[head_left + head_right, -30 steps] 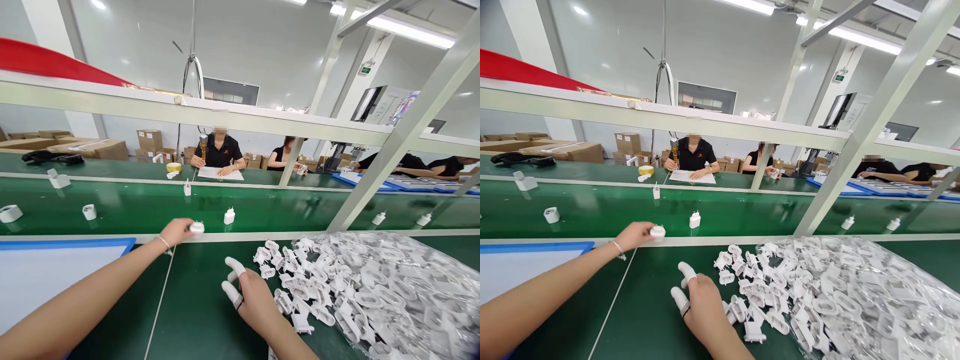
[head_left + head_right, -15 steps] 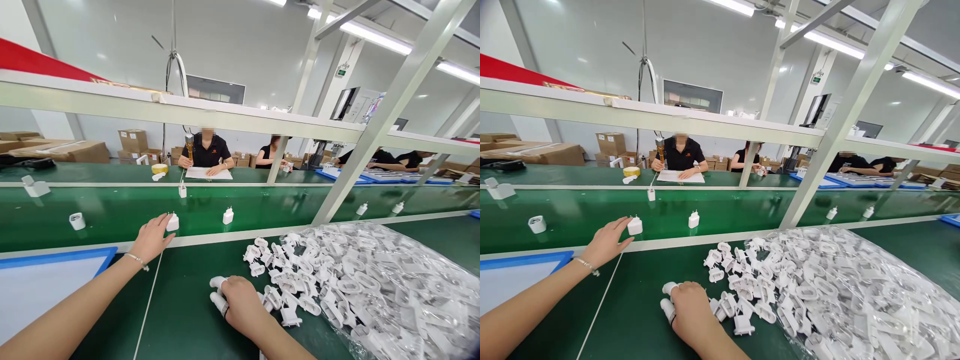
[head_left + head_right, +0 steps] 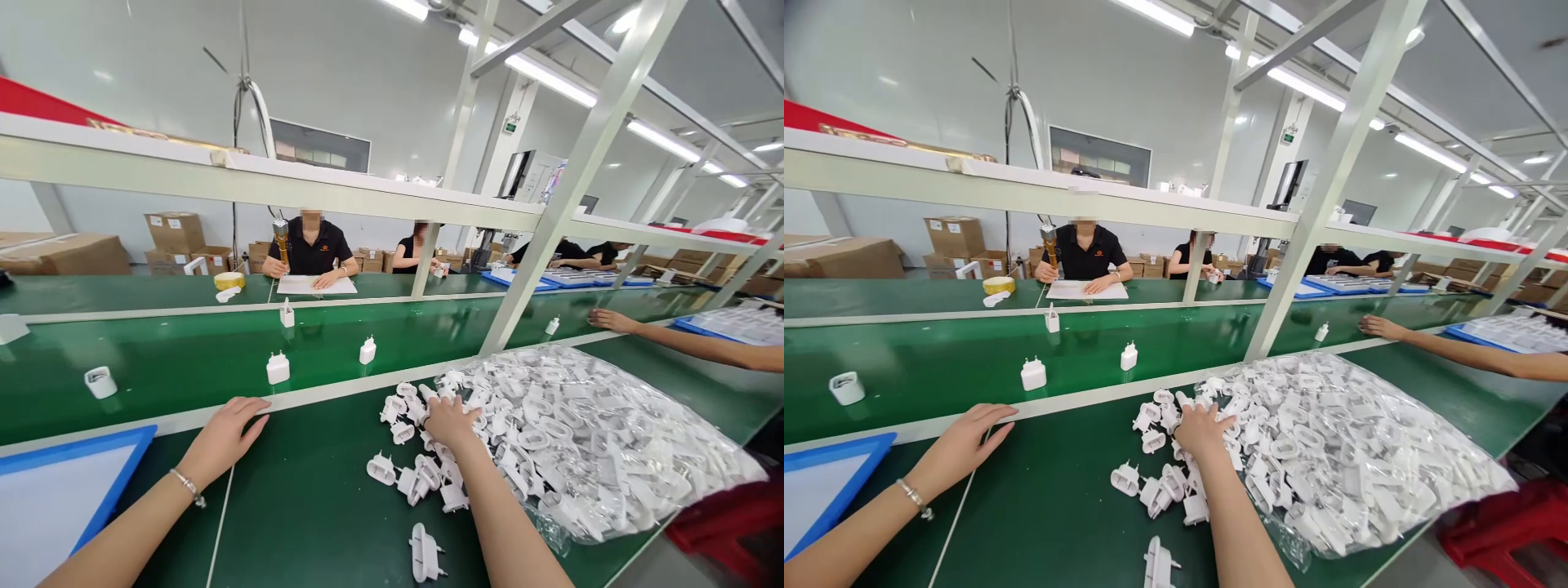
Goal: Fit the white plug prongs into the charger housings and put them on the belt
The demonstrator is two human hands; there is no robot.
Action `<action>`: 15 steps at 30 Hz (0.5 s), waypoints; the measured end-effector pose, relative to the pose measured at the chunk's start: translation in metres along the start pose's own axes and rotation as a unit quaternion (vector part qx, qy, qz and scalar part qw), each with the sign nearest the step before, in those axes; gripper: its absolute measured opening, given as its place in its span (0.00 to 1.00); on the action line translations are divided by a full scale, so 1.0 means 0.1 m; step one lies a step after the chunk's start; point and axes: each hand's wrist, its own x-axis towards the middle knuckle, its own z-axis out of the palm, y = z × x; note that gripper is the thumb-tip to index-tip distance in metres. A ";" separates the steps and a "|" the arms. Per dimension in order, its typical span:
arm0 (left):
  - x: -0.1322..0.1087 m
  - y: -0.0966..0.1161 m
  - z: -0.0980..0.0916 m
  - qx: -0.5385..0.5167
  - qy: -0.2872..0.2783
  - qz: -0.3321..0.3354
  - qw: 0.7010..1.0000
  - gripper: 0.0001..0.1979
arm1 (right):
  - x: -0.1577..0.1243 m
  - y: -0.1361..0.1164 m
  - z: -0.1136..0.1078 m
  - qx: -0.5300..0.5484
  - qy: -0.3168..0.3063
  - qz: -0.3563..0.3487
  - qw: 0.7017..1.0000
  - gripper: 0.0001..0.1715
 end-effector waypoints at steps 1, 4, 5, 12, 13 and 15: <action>0.00 0.01 0.00 -0.004 -0.004 -0.001 1.000 0.28 | 0.00 -0.01 0.03 0.003 -0.002 -0.005 1.000 0.22; -0.01 0.01 0.01 -0.010 -0.015 0.003 1.000 0.27 | -0.02 -0.10 0.08 0.014 0.000 -0.034 0.999 0.21; -0.01 0.01 0.01 -0.010 -0.019 0.005 1.000 0.27 | -0.02 -0.11 0.08 0.018 0.003 -0.045 0.999 0.21; 0.00 -0.04 -0.01 -0.005 -0.029 0.001 1.000 0.28 | 0.27 0.25 -0.01 0.017 0.029 0.058 0.998 0.22; 0.00 -0.05 -0.01 -0.004 -0.032 0.001 0.999 0.28 | 0.33 0.33 -0.02 0.015 0.027 0.081 0.996 0.21; 0.00 -0.06 0.00 -0.002 -0.039 0.001 0.999 0.28 | 0.44 0.47 -0.05 0.013 0.020 0.111 0.994 0.21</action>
